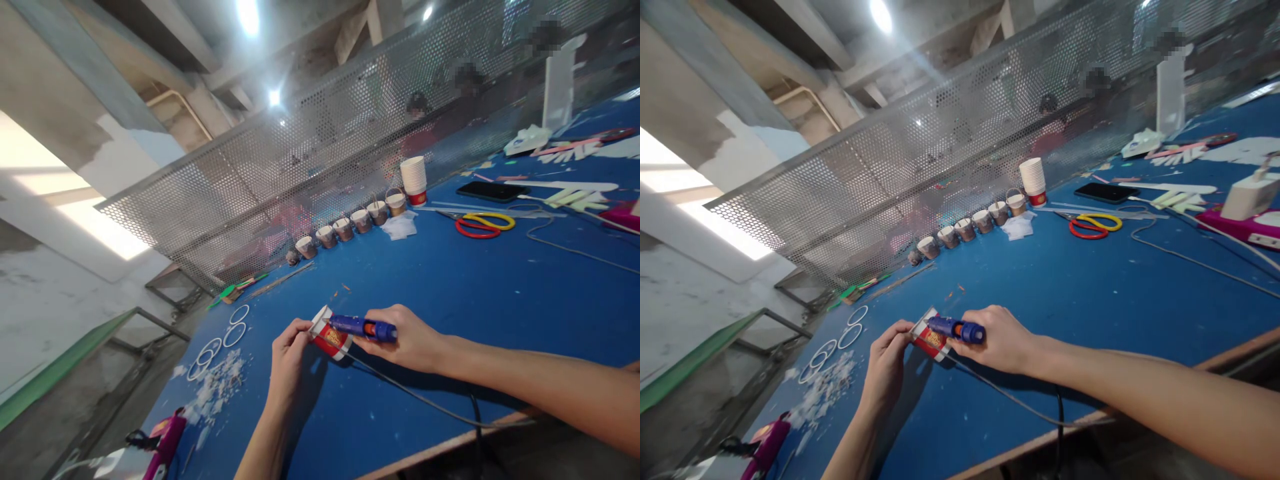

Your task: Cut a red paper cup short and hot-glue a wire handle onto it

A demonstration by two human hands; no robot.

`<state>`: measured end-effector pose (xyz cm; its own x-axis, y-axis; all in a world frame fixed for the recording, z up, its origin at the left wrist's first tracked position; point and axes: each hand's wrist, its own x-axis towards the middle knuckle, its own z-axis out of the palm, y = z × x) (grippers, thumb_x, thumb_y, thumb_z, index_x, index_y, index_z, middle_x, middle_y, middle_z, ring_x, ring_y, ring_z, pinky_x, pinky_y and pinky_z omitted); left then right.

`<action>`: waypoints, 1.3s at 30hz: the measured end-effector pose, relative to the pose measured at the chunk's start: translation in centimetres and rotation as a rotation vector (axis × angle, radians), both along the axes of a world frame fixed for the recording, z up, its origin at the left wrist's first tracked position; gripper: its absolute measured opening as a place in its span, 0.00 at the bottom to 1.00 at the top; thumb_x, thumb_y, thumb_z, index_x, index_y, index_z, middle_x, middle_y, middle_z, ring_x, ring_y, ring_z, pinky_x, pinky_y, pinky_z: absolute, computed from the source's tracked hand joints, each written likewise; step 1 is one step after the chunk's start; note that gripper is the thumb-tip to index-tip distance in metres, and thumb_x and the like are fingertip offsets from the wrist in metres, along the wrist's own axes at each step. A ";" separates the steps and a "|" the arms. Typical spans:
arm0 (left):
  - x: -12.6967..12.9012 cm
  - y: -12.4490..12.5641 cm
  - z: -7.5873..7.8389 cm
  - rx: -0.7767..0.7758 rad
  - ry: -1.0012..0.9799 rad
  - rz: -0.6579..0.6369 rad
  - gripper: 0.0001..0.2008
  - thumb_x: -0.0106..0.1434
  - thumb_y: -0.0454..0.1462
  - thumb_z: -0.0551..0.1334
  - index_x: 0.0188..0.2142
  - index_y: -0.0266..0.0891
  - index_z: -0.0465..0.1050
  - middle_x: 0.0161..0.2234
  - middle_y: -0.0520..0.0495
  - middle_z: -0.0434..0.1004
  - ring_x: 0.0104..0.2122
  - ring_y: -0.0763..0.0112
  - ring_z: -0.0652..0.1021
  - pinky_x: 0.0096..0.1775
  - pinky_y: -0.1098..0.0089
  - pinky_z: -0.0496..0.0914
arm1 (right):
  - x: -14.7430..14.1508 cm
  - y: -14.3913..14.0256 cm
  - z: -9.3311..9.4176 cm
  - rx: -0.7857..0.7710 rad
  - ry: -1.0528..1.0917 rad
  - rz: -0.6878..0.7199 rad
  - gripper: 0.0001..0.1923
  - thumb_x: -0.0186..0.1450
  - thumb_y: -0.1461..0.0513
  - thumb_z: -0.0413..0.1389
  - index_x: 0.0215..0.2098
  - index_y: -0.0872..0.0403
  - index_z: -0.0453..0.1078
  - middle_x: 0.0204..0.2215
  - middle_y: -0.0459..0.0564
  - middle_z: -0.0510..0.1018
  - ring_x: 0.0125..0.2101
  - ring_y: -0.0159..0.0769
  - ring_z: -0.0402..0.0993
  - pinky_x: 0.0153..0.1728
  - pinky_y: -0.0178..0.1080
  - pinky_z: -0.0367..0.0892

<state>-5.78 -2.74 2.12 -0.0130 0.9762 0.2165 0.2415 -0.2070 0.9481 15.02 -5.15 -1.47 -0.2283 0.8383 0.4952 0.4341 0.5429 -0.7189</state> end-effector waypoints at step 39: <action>-0.7 0.1 -0.8 0.562 0.502 0.029 0.06 0.58 0.37 0.59 0.26 0.42 0.73 0.22 0.51 0.71 0.27 0.68 0.71 0.31 0.69 0.66 | -5.0 0.6 2.5 -0.741 0.510 0.193 0.07 0.58 0.67 0.56 0.32 0.53 0.61 0.22 0.40 0.70 0.20 0.28 0.68 0.22 0.32 0.65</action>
